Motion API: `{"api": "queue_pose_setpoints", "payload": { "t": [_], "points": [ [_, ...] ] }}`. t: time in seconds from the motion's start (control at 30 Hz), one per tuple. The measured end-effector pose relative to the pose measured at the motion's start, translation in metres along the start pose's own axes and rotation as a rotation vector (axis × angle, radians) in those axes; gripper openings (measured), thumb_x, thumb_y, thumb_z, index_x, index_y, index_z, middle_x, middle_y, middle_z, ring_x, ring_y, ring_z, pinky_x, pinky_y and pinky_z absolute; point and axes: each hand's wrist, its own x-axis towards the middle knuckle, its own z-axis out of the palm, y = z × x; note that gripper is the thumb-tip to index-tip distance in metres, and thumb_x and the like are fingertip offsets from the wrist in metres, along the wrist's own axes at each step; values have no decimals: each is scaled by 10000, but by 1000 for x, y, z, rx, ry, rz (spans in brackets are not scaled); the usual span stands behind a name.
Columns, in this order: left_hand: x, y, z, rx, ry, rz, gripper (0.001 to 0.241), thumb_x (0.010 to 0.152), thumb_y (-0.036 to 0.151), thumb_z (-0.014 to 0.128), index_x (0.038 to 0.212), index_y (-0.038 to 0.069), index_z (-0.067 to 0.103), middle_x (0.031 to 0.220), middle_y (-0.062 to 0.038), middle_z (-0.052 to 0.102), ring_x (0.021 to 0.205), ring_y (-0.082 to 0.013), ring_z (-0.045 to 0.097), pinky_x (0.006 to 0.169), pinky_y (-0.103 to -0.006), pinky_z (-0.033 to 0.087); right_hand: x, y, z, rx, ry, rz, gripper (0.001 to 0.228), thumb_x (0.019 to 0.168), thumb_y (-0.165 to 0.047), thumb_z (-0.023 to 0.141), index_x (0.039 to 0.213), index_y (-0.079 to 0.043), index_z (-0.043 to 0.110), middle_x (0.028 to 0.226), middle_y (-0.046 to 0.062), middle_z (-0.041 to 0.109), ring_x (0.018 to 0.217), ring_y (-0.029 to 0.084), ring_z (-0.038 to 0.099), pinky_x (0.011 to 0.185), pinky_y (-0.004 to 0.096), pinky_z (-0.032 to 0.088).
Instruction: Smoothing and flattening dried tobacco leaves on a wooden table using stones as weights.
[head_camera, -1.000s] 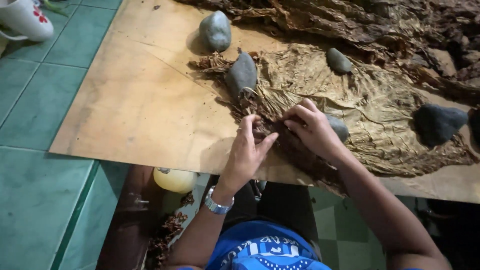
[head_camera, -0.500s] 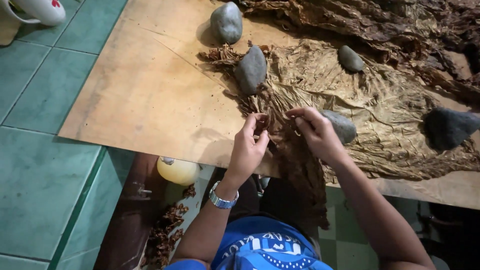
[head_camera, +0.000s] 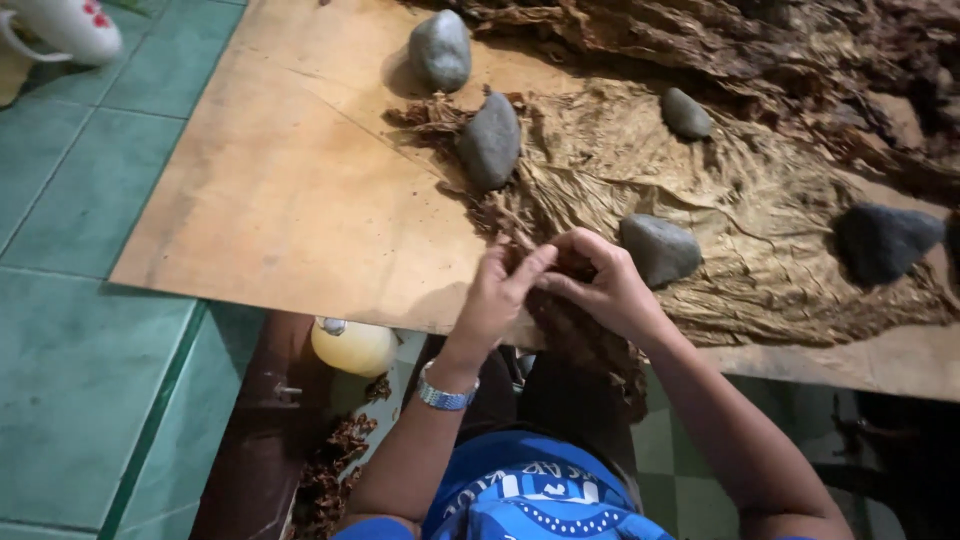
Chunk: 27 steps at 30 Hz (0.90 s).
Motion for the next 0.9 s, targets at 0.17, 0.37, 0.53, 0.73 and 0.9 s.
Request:
{"api": "queue_pose_setpoints", "payload": {
  "t": [0.17,0.37,0.53,0.73,0.9],
  "points": [
    [4,6,-9,181,52,138,206,940,116,763,1094,42,646,966,-100,738,889,-116,647,826,-337,576,-42,-5,-24,275,-33,285,450,777,-111,875,1171,-45,668,823,62,660,639,116,573,502,272,491],
    [6,13,-16,326,89,278,476,865,96,838,1144,101,453,974,-94,667,887,-170,648,799,-323,583,-113,-5,-40,451,181,320,108,940,-80,681,886,8,714,784,104,656,721,154,593,640,310,490],
    [5,0,6,383,105,428,515,904,41,795,1123,66,330,1063,-175,727,875,-246,750,719,-331,616,-136,-8,-71,645,501,342,71,1058,-70,535,1067,-15,580,813,42,466,720,138,529,672,275,436],
    [15,20,20,535,-133,686,177,1008,-15,650,1025,71,496,905,-53,530,711,-132,451,622,-269,441,-88,-4,-162,-317,482,201,128,1135,-97,552,1026,-95,485,937,40,450,802,135,434,671,282,361],
    [45,21,31,660,-284,476,315,963,27,675,1278,31,653,1112,-144,722,1048,-257,684,947,-360,570,-1,1,-205,-1201,405,10,203,1197,-261,665,1119,-96,575,900,164,673,676,407,591,552,485,419]
  ]
}}
